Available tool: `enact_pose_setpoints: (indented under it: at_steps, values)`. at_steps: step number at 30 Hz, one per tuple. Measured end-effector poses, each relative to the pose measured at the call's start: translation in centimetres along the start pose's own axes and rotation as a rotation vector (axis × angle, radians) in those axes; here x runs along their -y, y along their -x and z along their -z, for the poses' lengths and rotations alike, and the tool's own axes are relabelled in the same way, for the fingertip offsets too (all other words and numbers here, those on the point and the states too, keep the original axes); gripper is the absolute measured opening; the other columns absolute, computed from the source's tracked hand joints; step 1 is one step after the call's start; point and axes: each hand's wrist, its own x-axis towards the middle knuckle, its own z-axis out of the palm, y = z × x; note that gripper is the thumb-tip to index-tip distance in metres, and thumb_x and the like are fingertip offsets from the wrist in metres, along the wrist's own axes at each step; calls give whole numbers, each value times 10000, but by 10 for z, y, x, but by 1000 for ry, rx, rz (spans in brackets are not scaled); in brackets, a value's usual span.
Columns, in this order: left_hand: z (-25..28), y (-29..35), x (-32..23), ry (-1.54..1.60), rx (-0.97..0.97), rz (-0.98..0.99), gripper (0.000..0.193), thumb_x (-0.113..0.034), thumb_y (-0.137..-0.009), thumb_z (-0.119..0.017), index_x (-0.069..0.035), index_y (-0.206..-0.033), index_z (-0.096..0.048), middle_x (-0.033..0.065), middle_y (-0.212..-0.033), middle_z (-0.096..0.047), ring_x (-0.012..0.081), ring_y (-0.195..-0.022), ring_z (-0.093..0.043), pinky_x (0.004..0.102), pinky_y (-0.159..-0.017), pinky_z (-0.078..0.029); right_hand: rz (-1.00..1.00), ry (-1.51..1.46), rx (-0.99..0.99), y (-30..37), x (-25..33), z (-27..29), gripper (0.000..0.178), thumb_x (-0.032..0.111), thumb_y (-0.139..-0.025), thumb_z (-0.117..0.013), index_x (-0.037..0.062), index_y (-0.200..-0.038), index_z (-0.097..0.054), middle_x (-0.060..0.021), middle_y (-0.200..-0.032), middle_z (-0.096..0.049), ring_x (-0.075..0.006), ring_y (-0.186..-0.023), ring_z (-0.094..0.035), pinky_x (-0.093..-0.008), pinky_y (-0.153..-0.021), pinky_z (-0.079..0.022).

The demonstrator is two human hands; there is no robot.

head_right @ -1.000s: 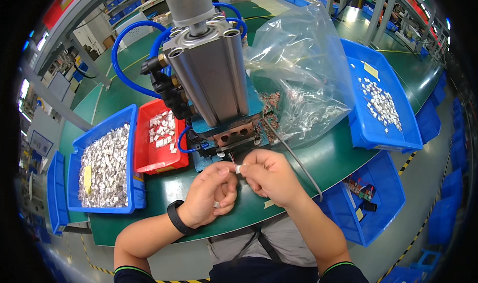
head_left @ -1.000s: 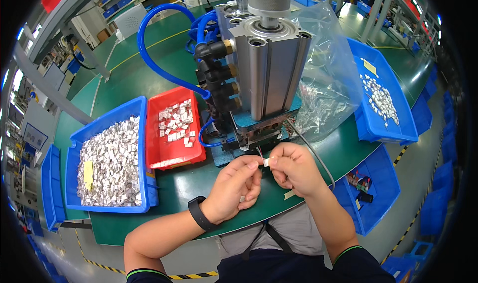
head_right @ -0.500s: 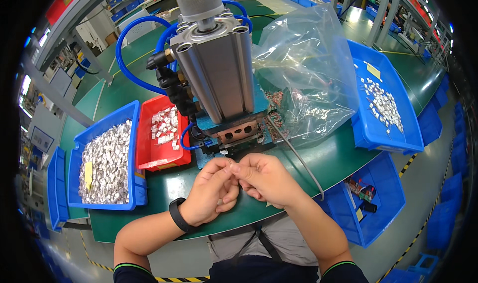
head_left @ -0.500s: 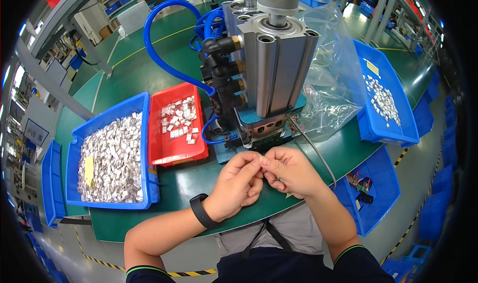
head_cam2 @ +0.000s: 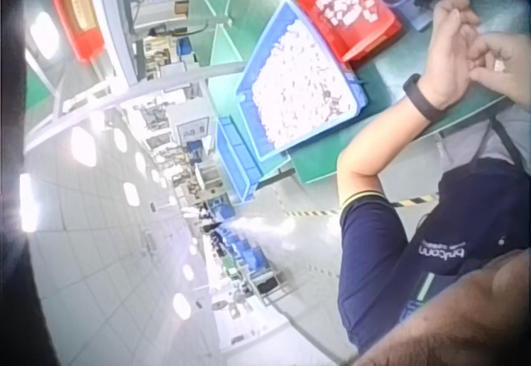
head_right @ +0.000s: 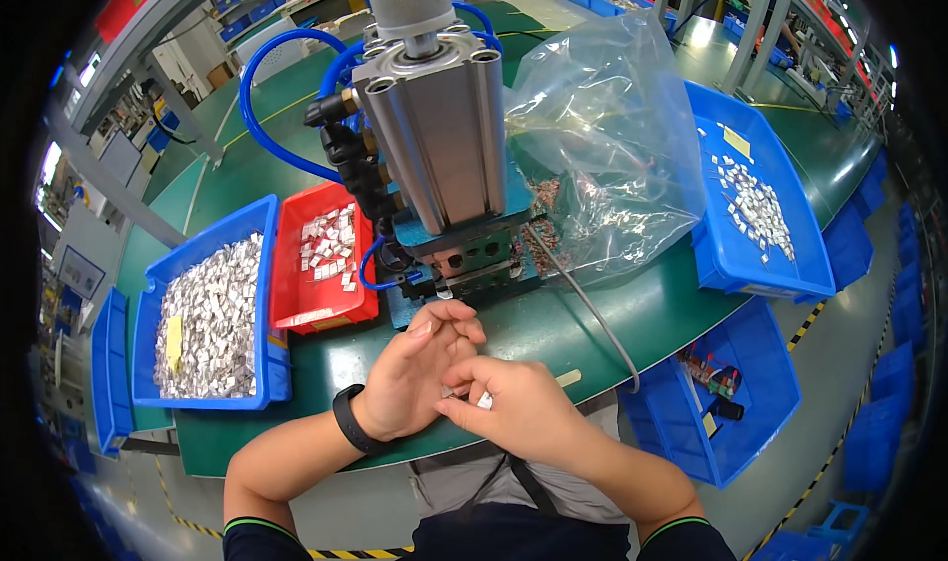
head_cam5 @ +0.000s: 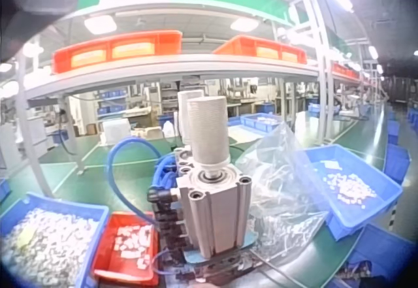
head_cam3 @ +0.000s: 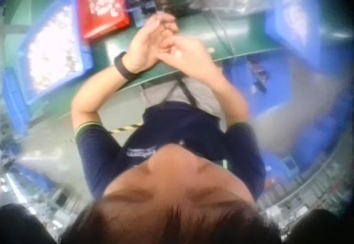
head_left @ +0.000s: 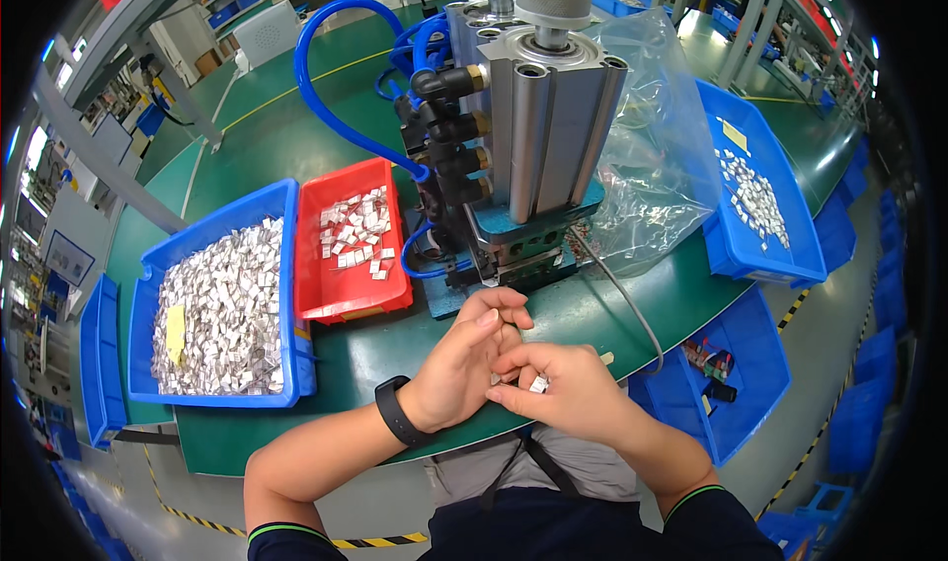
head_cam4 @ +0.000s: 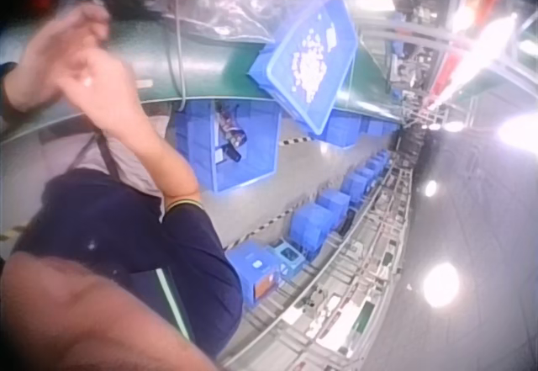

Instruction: The person assembles small plastic components and metal clips by hand, taking them from storage bins and fitting them together.

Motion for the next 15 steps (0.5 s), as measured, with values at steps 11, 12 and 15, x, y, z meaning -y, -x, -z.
enact_pose_setpoints:
  at_steps: [11,12,15]
  values:
    - [1,2,3,16,7,-38,466,-285,-853,-566,-53,-1226,-409,103,-1173,-475,171,-1030,-487,329,-874,-421,42,110,-258,1,-11,3,148,150,-819,-688,17,-881,-673,-115,-763,-678,-170,-623,-662,-285,-573,-509]
    - [0,2,2,-17,8,-37,453,-246,-857,-575,-54,-1228,-400,106,-1182,-473,181,-1082,-485,351,-908,-420,44,111,-258,2,-13,7,148,150,-819,-688,17,-881,-673,-115,-763,-678,-170,-623,-662,-285,-573,-509]
    - [-8,1,0,-177,-44,-31,394,-132,-891,-555,-58,-1237,-381,111,-1184,-471,187,-1122,-491,350,-901,-444,-69,-176,-272,6,-14,26,139,126,-861,-665,-12,-871,-659,-2,-691,-619,-47,-554,-526,-202,-497,-427]
